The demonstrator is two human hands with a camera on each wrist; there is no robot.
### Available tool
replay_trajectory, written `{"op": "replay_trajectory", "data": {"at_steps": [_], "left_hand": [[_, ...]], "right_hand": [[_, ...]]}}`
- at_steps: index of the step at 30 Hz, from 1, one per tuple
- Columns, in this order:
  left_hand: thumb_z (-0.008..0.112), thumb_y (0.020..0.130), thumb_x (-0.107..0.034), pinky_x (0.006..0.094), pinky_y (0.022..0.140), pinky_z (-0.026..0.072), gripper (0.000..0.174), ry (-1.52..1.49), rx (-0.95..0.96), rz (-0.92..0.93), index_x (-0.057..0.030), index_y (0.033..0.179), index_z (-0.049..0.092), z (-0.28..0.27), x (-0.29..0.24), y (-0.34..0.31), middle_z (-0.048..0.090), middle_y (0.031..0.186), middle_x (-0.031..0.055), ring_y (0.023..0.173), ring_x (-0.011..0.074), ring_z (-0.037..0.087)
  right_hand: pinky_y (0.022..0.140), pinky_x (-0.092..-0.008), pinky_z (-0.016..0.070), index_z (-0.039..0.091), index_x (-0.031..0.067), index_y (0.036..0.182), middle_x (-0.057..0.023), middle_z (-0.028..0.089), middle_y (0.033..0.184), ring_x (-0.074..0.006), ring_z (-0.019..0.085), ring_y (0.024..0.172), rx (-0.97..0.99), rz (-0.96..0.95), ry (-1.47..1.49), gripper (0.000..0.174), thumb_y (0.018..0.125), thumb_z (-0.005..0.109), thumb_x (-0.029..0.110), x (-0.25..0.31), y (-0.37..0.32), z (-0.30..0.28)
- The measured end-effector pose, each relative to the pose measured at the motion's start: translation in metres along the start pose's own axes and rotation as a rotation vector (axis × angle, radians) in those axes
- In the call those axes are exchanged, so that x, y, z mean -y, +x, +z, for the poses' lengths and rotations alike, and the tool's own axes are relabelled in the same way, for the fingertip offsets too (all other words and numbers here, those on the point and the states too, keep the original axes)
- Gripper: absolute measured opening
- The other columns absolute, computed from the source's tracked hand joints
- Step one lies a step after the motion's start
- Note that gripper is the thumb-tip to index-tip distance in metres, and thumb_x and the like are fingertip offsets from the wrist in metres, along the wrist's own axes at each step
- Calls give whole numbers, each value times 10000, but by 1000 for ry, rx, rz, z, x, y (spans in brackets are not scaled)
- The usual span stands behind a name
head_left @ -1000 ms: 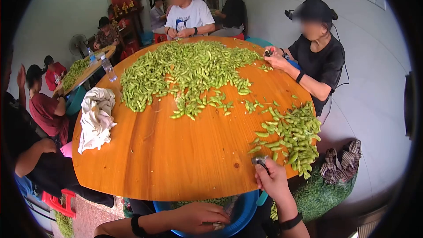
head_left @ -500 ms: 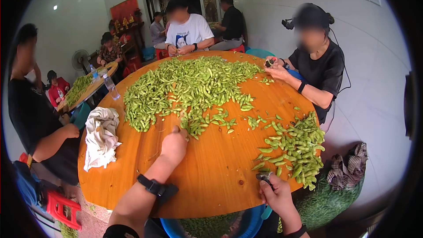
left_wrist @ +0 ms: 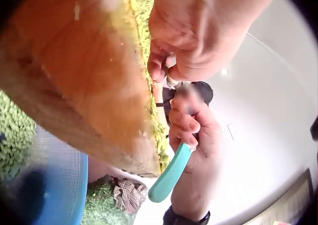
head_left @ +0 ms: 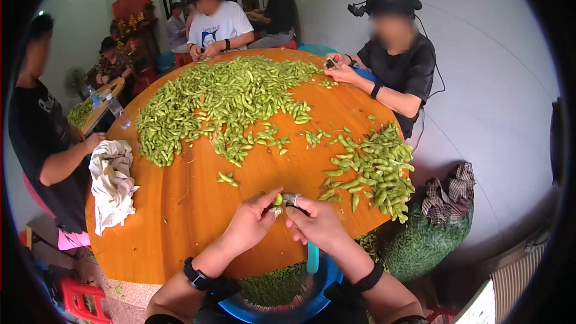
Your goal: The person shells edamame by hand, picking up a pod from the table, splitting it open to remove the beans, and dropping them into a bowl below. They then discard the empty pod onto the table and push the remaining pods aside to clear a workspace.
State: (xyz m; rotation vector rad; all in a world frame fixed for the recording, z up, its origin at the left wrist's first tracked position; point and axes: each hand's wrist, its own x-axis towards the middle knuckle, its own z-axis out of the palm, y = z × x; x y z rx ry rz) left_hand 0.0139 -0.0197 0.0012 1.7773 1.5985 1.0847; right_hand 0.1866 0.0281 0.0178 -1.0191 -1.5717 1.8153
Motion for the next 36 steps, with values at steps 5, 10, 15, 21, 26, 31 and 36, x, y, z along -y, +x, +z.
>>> {"op": "replay_trajectory", "data": {"at_steps": [5, 10, 15, 21, 26, 31, 36], "left_hand": [[571, 854, -22, 404, 782, 503, 493, 170, 17, 120, -27, 1331, 449, -4, 11, -2, 592, 1050, 217, 924, 383, 604], [576, 848, -31, 423, 782, 517, 521, 195, 24, 163, 2, 1341, 413, -7, 10, -4, 584, 1103, 245, 944, 410, 609], [568, 845, -15, 393, 726, 533, 483, 101, 17, 130, -16, 1317, 463, -5, 21, -3, 612, 1019, 232, 849, 374, 637], [489, 937, -11, 211, 565, 485, 432, -345, 199, -145, -92, 1361, 475, -11, 18, 1, 616, 870, 22, 652, 60, 560], [450, 973, -79, 196, 533, 437, 469, -797, 338, -199, -94, 1431, 348, -23, 23, 11, 609, 902, 26, 634, 78, 547], [454, 985, -113, 199, 522, 427, 279, -919, 332, -310, -72, 1261, 440, -19, 31, 10, 625, 884, 54, 626, 87, 562], [477, 960, -121, 208, 499, 407, 99, -841, 79, -325, -72, 1045, 496, -11, 30, 8, 613, 846, 50, 596, 86, 526]], "right_hand": [[394, -225, 420, 591, 27, 950, -8, 566, 705, -72, 550, 506, 33, -6, -11, 122, 934, 537, 135, -10, 6, 10], [390, -220, 398, 593, 37, 953, -2, 560, 697, -64, 532, 496, 51, -7, -38, 96, 935, 531, 108, -8, 6, 13], [400, -202, 355, 588, 42, 907, 12, 542, 679, -54, 462, 460, -11, -35, 72, 91, 940, 529, 102, -8, 9, 20], [361, -206, 295, 590, 38, 870, -3, 538, 668, -60, 438, 444, 35, 55, 322, 106, 935, 538, 103, -15, 18, 10], [348, -208, 291, 593, 19, 896, -56, 605, 742, -72, 448, 442, 113, 185, 502, 95, 919, 550, 101, -15, 29, -4], [367, -201, 320, 595, 28, 906, -43, 610, 738, -60, 457, 448, 72, 56, 388, 93, 922, 538, 100, -7, 21, 4], [366, -202, 319, 613, 31, 931, -8, 578, 670, -57, 460, 437, -97, -171, -10, 100, 939, 535, 93, -9, 9, 23]]}}
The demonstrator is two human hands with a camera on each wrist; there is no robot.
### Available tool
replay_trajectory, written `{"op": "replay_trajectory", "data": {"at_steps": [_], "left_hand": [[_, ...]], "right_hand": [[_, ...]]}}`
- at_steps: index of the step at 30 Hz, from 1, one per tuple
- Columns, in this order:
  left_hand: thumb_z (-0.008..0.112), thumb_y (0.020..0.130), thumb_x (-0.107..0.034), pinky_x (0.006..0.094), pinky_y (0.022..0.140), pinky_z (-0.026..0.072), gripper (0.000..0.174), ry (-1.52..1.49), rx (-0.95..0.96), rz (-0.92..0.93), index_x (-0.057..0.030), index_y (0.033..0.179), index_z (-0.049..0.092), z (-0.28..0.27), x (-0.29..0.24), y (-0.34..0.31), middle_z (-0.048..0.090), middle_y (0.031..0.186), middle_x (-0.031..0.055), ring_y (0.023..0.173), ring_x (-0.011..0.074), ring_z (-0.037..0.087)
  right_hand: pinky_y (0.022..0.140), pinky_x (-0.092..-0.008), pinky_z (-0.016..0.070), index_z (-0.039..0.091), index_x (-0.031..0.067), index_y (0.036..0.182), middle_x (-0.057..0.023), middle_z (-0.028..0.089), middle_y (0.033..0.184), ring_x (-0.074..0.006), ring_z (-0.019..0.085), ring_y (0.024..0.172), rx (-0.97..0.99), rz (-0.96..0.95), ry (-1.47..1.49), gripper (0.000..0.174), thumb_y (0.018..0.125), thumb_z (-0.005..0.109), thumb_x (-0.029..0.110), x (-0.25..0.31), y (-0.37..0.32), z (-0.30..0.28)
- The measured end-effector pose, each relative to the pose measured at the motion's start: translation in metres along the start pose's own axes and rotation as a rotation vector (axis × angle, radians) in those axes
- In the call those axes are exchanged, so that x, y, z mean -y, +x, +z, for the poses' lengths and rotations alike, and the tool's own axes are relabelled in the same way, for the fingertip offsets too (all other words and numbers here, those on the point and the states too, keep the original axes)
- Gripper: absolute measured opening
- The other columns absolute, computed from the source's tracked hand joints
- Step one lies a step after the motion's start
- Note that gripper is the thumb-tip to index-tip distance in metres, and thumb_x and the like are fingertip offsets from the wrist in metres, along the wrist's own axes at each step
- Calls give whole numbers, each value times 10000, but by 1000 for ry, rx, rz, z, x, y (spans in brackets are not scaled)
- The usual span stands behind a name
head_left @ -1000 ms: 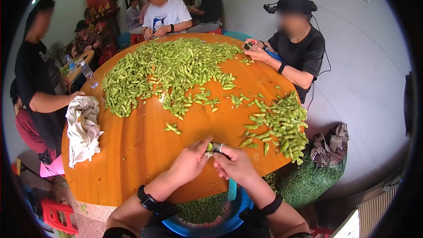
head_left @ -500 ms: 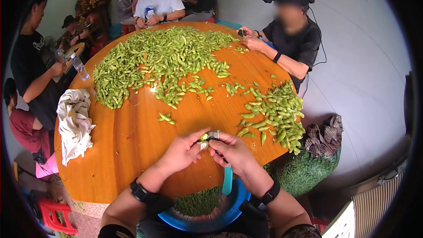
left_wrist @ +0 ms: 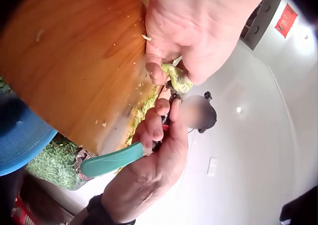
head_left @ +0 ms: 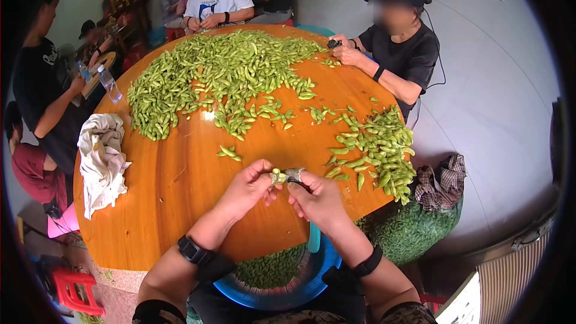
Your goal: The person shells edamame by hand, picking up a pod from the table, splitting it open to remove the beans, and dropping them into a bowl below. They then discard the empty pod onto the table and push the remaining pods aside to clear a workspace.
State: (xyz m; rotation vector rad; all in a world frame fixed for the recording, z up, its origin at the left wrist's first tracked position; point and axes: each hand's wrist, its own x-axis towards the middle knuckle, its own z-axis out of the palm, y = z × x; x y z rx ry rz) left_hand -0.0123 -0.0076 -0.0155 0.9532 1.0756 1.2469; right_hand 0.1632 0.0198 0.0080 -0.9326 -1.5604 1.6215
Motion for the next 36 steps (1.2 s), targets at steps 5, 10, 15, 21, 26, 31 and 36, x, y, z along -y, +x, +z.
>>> {"op": "replay_trajectory", "data": {"at_steps": [5, 10, 15, 21, 26, 31, 36], "left_hand": [[474, 932, -80, 211, 519, 399, 90, 89, 23, -8, -70, 1017, 502, -3, 1, 1, 577, 825, 24, 622, 77, 509], [476, 920, -42, 208, 541, 407, 135, 171, 74, -3, -70, 1050, 499, -3, 1, 3, 581, 871, 12, 672, 66, 524], [583, 897, -67, 199, 581, 437, 122, 330, 1, 130, -59, 1017, 605, -2, -2, 3, 617, 849, 2, 679, 47, 548], [638, 882, -100, 208, 562, 446, 175, -182, -40, -56, -53, 1049, 662, -10, -5, 2, 659, 864, 5, 645, 53, 552], [604, 914, -118, 212, 561, 470, 214, -339, -27, -68, -14, 1099, 632, -8, -10, 1, 658, 908, 33, 670, 89, 588], [522, 967, -144, 237, 553, 493, 255, -24, -18, -45, -44, 1192, 588, -5, -13, -3, 647, 936, 43, 687, 99, 604], [410, 1004, -125, 241, 615, 493, 377, 490, 5, 143, -94, 1379, 435, 0, -3, -7, 602, 985, 65, 761, 98, 602]], "right_hand": [[362, -207, 315, 617, 32, 932, -20, 589, 679, -66, 470, 435, -5, 150, 251, 95, 932, 540, 87, -10, 6, -1], [361, -213, 327, 616, 32, 937, -32, 597, 689, -67, 482, 440, -59, 194, 284, 95, 927, 547, 98, -8, 10, -3], [393, -228, 387, 603, 17, 930, -23, 567, 657, -69, 500, 452, -89, 66, -108, 105, 921, 528, 91, 9, 7, -5], [441, -244, 425, 602, 16, 987, -27, 564, 639, -81, 519, 471, 89, 42, -262, 128, 904, 524, 74, 12, 15, -4], [454, -240, 434, 610, 19, 1029, -29, 574, 651, -79, 524, 478, 138, 103, -243, 163, 905, 518, 72, 11, 8, -1], [454, -236, 436, 602, 8, 1045, -33, 584, 667, -78, 531, 484, 49, 31, -210, 174, 915, 522, 91, 13, 4, -6], [419, -225, 421, 607, 21, 1037, -21, 586, 677, -70, 532, 481, 53, 80, -160, 164, 920, 525, 101, 13, 7, -6]]}}
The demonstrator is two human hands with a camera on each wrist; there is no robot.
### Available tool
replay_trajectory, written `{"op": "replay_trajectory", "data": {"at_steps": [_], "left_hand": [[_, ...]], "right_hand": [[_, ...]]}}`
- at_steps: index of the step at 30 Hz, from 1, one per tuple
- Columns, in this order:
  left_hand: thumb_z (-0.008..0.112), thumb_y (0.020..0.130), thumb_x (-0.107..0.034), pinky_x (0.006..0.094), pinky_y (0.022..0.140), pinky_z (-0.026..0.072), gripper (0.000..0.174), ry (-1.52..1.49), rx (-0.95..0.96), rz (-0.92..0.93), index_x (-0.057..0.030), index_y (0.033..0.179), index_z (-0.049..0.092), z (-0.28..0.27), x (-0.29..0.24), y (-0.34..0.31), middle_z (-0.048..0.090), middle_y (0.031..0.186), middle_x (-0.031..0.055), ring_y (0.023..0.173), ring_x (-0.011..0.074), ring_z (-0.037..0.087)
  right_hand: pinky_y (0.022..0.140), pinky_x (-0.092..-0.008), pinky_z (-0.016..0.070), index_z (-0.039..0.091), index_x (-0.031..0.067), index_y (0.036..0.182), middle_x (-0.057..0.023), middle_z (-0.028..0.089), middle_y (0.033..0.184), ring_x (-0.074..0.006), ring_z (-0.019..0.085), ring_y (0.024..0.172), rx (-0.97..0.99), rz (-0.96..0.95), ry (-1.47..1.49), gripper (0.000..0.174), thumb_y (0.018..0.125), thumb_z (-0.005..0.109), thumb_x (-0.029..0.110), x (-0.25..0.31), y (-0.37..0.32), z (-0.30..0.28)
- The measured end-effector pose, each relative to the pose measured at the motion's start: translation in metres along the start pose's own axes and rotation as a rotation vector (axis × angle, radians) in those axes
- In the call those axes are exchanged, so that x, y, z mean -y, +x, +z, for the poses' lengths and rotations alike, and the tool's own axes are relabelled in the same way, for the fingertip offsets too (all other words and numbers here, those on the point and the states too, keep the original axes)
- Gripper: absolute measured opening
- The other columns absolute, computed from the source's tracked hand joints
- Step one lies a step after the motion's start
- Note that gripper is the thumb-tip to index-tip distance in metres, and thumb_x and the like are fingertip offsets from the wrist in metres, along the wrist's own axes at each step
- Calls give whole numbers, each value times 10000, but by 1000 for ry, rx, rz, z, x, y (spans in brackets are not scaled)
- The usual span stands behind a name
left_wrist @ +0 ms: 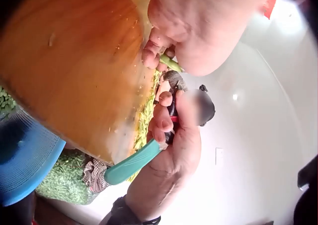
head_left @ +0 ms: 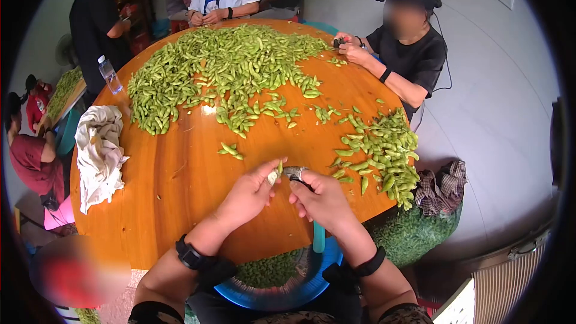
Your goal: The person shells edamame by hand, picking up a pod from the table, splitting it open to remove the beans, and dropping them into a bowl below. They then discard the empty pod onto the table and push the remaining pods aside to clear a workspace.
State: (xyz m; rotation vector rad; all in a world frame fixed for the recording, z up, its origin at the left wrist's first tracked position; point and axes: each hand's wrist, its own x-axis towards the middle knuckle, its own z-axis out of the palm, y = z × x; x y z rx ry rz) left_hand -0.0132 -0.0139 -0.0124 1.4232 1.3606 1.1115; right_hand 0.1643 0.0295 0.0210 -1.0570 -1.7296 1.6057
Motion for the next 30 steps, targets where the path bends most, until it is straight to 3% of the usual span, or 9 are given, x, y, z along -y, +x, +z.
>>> {"op": "replay_trajectory", "data": {"at_steps": [4, 6, 7, 10, 13, 18, 22, 27, 30], "left_hand": [[457, 966, -75, 279, 664, 503, 448, 337, 33, 181, -96, 1409, 396, 4, -6, -3, 584, 993, 119, 788, 177, 617], [512, 890, -24, 411, 743, 520, 513, 479, -43, 310, -77, 1389, 407, 5, -14, -5, 566, 1060, 235, 875, 434, 590], [512, 890, -24, 411, 743, 520, 513, 478, -44, 308, -77, 1389, 407, 5, -12, -5, 566, 1060, 235, 875, 434, 590], [559, 858, -17, 420, 758, 519, 524, 546, -101, 394, -73, 1364, 439, 4, -4, -3, 597, 1067, 225, 921, 405, 606], [562, 802, 75, 321, 724, 523, 540, 505, -132, 407, -68, 1320, 511, 5, -2, -2, 647, 1014, 188, 763, 292, 636], [551, 860, 40, 237, 625, 517, 471, 334, -103, 262, -104, 1308, 541, 4, 2, -1, 678, 898, 75, 637, 109, 606], [529, 920, -26, 218, 601, 508, 407, 15, 19, 33, -109, 1318, 536, -2, -1, 0, 661, 879, 24, 638, 84, 595], [487, 974, -128, 208, 548, 479, 353, -512, 243, -186, -105, 1324, 527, -17, -5, 6, 645, 865, 28, 620, 86, 584], [498, 974, -150, 207, 512, 461, 339, -622, 207, -248, -103, 1308, 530, -13, -7, 6, 625, 830, 13, 587, 72, 562]], "right_hand": [[380, -208, 397, 610, 29, 1004, -6, 586, 700, -60, 535, 484, 32, 46, 96, 140, 934, 527, 119, -5, 0, -1], [378, -206, 395, 609, 28, 1007, -5, 585, 704, -59, 535, 484, 47, 55, 107, 142, 937, 527, 121, -5, -1, -2], [377, -204, 392, 609, 26, 1009, -5, 583, 708, -58, 534, 485, 63, 62, 116, 145, 941, 526, 123, -5, -2, -2], [374, -202, 389, 612, 28, 1023, -4, 577, 700, -57, 527, 479, 55, 73, 104, 150, 942, 526, 121, -4, -4, 2], [383, -184, 366, 579, 27, 844, -2, 572, 680, -45, 515, 483, 32, 72, 153, 151, 955, 513, 106, -1, -5, 8], [374, -191, 339, 585, 29, 851, -8, 571, 677, -52, 484, 463, 2, 43, 223, 125, 943, 528, 93, -9, 0, 11], [354, -205, 336, 618, 34, 957, -8, 561, 677, -65, 467, 442, 99, 115, 428, 104, 928, 553, 110, -22, 9, -1], [346, -208, 315, 622, 29, 922, -26, 580, 687, -73, 463, 436, 192, 220, 608, 99, 909, 585, 120, -20, 15, -15], [341, -214, 314, 628, 22, 884, -33, 587, 693, -77, 467, 434, 206, 271, 671, 110, 903, 591, 124, -20, 16, -14]]}}
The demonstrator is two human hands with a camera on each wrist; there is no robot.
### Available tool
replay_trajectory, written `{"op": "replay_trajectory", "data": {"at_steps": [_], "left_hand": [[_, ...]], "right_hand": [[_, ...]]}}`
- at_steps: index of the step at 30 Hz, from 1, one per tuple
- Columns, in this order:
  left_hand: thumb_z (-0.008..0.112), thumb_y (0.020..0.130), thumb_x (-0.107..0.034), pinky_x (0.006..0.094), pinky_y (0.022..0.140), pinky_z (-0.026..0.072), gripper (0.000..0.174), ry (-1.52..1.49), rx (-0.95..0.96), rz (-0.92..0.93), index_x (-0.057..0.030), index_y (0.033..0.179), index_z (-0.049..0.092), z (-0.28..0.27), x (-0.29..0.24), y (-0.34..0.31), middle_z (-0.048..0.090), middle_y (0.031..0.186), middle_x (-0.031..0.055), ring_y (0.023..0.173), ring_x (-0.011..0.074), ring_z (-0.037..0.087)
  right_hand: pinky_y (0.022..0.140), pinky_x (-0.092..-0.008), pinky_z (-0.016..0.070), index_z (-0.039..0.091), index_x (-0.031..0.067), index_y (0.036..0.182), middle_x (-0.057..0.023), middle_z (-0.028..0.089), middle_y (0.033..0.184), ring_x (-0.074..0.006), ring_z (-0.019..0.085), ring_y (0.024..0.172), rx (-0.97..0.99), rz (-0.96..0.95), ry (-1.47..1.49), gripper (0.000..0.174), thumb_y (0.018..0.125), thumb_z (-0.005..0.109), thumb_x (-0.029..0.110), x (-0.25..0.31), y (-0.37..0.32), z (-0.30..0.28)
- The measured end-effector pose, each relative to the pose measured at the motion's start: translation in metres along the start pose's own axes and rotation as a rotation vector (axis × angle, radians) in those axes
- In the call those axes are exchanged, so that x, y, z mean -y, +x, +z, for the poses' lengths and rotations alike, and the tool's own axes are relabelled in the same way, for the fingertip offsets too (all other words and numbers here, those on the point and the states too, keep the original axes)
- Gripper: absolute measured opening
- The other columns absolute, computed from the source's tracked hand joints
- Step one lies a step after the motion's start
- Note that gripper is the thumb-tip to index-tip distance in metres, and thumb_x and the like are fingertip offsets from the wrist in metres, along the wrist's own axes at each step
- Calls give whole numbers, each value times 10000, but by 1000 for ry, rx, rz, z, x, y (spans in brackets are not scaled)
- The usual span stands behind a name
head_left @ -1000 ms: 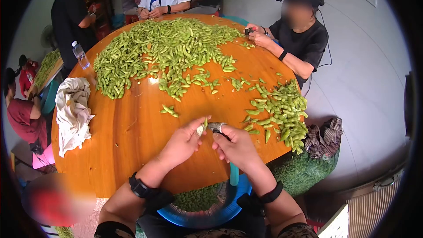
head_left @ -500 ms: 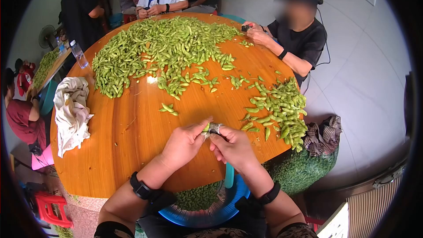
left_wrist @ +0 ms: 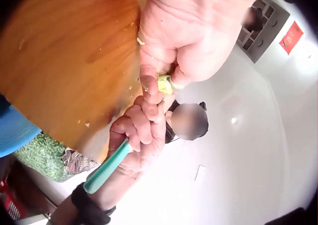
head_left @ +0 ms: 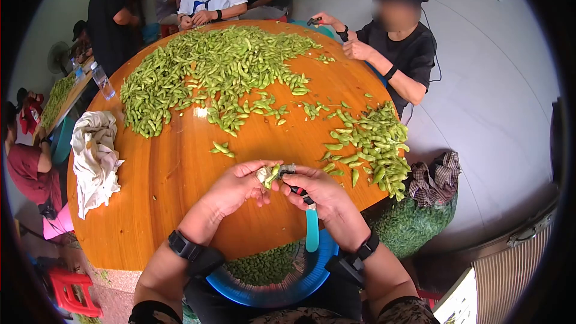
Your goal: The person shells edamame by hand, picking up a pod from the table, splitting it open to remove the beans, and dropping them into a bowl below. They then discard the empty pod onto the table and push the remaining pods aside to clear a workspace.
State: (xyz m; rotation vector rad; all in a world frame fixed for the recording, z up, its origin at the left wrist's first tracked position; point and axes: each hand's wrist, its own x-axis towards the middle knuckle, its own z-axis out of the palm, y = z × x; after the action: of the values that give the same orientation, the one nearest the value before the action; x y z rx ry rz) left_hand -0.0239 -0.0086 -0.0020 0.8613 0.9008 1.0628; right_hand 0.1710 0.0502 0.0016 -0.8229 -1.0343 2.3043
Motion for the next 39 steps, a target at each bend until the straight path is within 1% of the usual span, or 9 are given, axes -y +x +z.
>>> {"op": "replay_trajectory", "data": {"at_steps": [3, 9, 25, 28, 30, 31, 34, 35, 39], "left_hand": [[497, 977, -173, 209, 490, 449, 276, 457, -92, 184, -91, 1234, 556, 10, 8, 1, 608, 797, 1, 556, 73, 545], [463, 949, -124, 224, 472, 436, 210, 647, -196, 260, -44, 1124, 549, 10, 14, 0, 602, 778, 13, 539, 80, 533], [433, 939, -117, 241, 551, 456, 146, 298, -154, 45, -41, 1006, 538, -4, 15, 3, 592, 801, 25, 679, 99, 581], [444, 922, -106, 285, 609, 478, 146, 589, -206, 124, -47, 945, 575, 1, 11, -2, 601, 749, 53, 677, 171, 608], [466, 904, -115, 356, 669, 500, 155, 1128, -276, 240, -46, 903, 606, 13, 6, -13, 590, 694, 101, 665, 284, 609], [507, 888, -137, 405, 754, 499, 147, 1165, -255, 264, -57, 918, 626, 16, 7, -17, 603, 813, 133, 801, 347, 603], [566, 857, -110, 372, 788, 482, 147, 1601, -267, 500, -74, 978, 641, 25, -6, -36, 615, 976, 109, 916, 302, 578], [591, 822, -81, 397, 850, 471, 160, 1631, -328, 349, -68, 973, 645, 30, -18, -41, 592, 1050, 109, 1014, 307, 539], [586, 806, -39, 401, 854, 472, 180, 1811, -579, 361, -55, 976, 642, -19, -30, -24, 596, 1020, 113, 1022, 306, 544]], "right_hand": [[344, -217, 328, 629, 24, 870, -19, 583, 684, -69, 484, 440, -89, -120, -226, 114, 915, 567, 107, -3, -4, 13], [356, -209, 337, 620, 27, 870, -13, 579, 678, -63, 486, 450, -128, -159, -207, 107, 917, 552, 96, -17, -2, 22], [357, -204, 356, 621, 51, 939, -13, 581, 670, -54, 483, 445, -288, -315, -218, 80, 924, 555, 94, -18, -10, 44], [362, -210, 351, 618, 40, 966, -36, 601, 681, -73, 487, 437, -309, -395, -101, 87, 918, 557, 79, -15, -11, 27], [358, -207, 339, 616, 37, 944, -33, 599, 671, -70, 474, 429, -349, -407, -174, 91, 919, 551, 96, -1, -16, 6], [356, -207, 333, 612, 31, 932, -32, 594, 664, -69, 468, 427, -396, -377, -245, 97, 920, 543, 97, 5, -19, -7], [346, -218, 325, 605, 21, 930, -21, 564, 618, -64, 452, 410, -514, -324, -452, 121, 915, 518, 103, 19, -30, -39], [351, -219, 333, 608, 17, 918, -19, 564, 621, -67, 462, 415, -509, -349, -528, 131, 916, 515, 109, 19, -33, -49], [370, -223, 353, 618, 13, 936, -13, 568, 625, -67, 466, 420, -518, -350, -568, 135, 921, 519, 103, 17, -44, -47]]}}
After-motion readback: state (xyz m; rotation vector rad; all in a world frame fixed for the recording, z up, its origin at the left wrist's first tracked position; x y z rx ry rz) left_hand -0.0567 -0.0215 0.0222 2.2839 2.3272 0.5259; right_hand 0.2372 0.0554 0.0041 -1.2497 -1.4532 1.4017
